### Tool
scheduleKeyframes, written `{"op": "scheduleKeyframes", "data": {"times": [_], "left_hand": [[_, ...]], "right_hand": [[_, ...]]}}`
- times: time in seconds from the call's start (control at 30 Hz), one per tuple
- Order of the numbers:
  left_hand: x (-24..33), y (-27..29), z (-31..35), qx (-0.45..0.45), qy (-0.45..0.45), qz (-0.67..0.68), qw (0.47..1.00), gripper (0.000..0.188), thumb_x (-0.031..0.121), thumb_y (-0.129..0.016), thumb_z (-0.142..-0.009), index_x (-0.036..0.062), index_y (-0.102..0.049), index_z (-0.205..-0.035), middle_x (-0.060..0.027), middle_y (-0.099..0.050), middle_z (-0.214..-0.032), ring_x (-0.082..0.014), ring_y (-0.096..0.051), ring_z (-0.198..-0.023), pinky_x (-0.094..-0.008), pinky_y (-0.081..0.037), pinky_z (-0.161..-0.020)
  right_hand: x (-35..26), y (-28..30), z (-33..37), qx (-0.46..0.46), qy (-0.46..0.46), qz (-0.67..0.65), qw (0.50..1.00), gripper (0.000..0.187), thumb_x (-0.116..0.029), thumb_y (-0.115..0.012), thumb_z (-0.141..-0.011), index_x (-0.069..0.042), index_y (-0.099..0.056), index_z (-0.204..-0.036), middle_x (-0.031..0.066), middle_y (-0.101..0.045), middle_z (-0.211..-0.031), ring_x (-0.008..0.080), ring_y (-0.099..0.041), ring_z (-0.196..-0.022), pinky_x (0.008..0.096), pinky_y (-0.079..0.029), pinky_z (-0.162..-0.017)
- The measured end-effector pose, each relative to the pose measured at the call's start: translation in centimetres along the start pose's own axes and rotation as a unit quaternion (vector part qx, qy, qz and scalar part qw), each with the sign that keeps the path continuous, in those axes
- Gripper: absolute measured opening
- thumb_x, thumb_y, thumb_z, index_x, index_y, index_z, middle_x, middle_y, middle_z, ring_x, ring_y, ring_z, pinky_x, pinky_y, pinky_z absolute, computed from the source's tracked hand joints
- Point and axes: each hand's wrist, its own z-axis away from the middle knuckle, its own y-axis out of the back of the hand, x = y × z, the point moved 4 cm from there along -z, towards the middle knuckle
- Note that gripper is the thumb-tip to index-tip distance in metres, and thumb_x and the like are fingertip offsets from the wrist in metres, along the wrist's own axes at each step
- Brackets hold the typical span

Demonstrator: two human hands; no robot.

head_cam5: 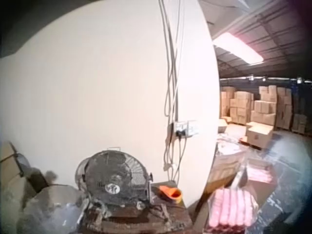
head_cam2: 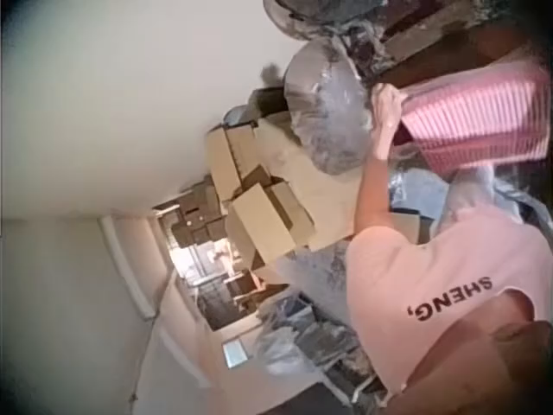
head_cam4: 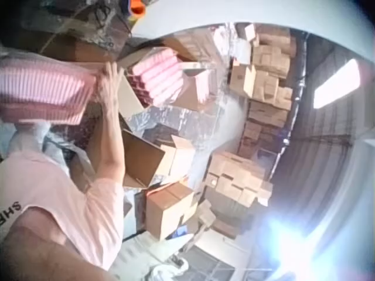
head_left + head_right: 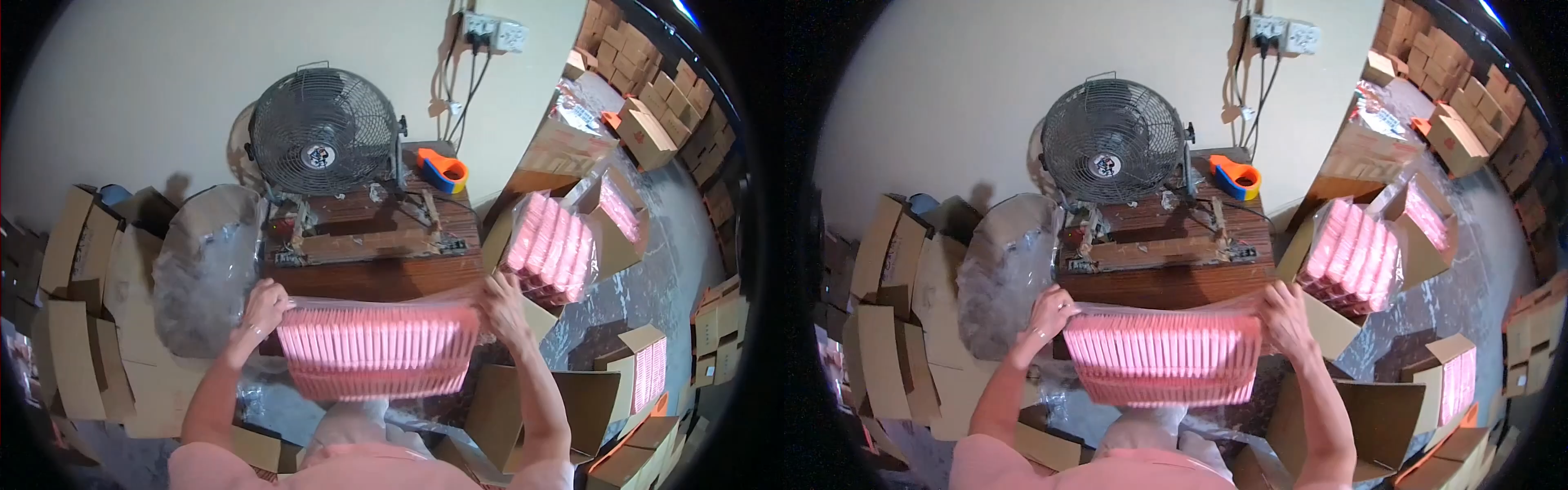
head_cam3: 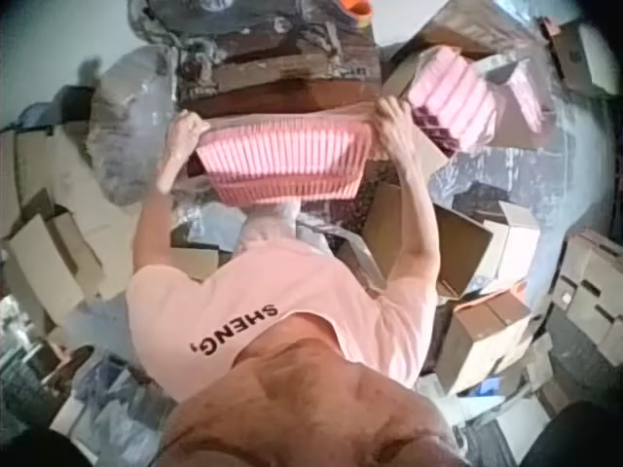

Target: Packaging pink products into plastic bags using a heat sealer and then placing them into cardboard boxes.

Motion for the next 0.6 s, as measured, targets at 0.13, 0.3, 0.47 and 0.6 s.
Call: {"op": "scheduleKeyframes", "data": {"times": [0.13, 0.3, 0.47, 0.6], "left_hand": [[-9.7, -5.4, -3.0, 0.109, -0.005, -0.055, 0.993, 0.023, 0.014, -0.080, -0.056, 0.0063, -0.059, -0.060, -0.0106, -0.057, -0.071, -0.0304, -0.053, -0.070, -0.0402, -0.044, -0.067], [-14.8, -10.0, -3.2, -0.033, 0.264, 0.323, 0.908, 0.018, 0.006, -0.072, -0.073, 0.0032, -0.057, -0.082, -0.0106, -0.063, -0.076, -0.0198, -0.062, -0.068, -0.0309, -0.050, -0.060], [-16.3, -10.3, -3.1, 0.084, 0.371, 0.533, 0.756, 0.015, 0.000, -0.063, -0.080, 0.0018, -0.051, -0.087, -0.0103, -0.061, -0.076, -0.0212, -0.059, -0.063, -0.0335, -0.051, -0.056], [-20.2, -10.8, -5.8, 0.203, 0.401, 0.582, 0.678, 0.013, 0.001, -0.063, -0.081, 0.0012, -0.051, -0.085, -0.0098, -0.059, -0.071, -0.0203, -0.058, -0.060, -0.0341, -0.051, -0.055]], "right_hand": [[1.8, -8.9, -5.7, 0.008, -0.094, -0.028, 0.995, 0.018, -0.012, -0.069, -0.060, -0.006, -0.064, -0.075, 0.0069, -0.054, -0.095, 0.0253, -0.049, -0.094, 0.0417, -0.040, -0.078], [5.7, -16.4, -2.3, -0.060, -0.471, -0.522, 0.708, 0.005, -0.002, -0.064, -0.077, -0.002, -0.061, -0.080, 0.0057, -0.062, -0.065, 0.0109, -0.057, -0.058, 0.0265, -0.046, -0.050], [6.7, -15.6, -7.2, 0.079, -0.480, -0.534, 0.691, 0.016, 0.005, -0.064, -0.075, -0.002, -0.056, -0.087, 0.0059, -0.061, -0.068, 0.0117, -0.057, -0.053, 0.0228, -0.046, -0.048], [10.2, -19.5, -10.9, 0.104, -0.433, -0.594, 0.670, 0.015, 0.003, -0.065, -0.076, -0.002, -0.057, -0.087, 0.0049, -0.062, -0.074, 0.0101, -0.059, -0.062, 0.0230, -0.047, -0.054]]}}
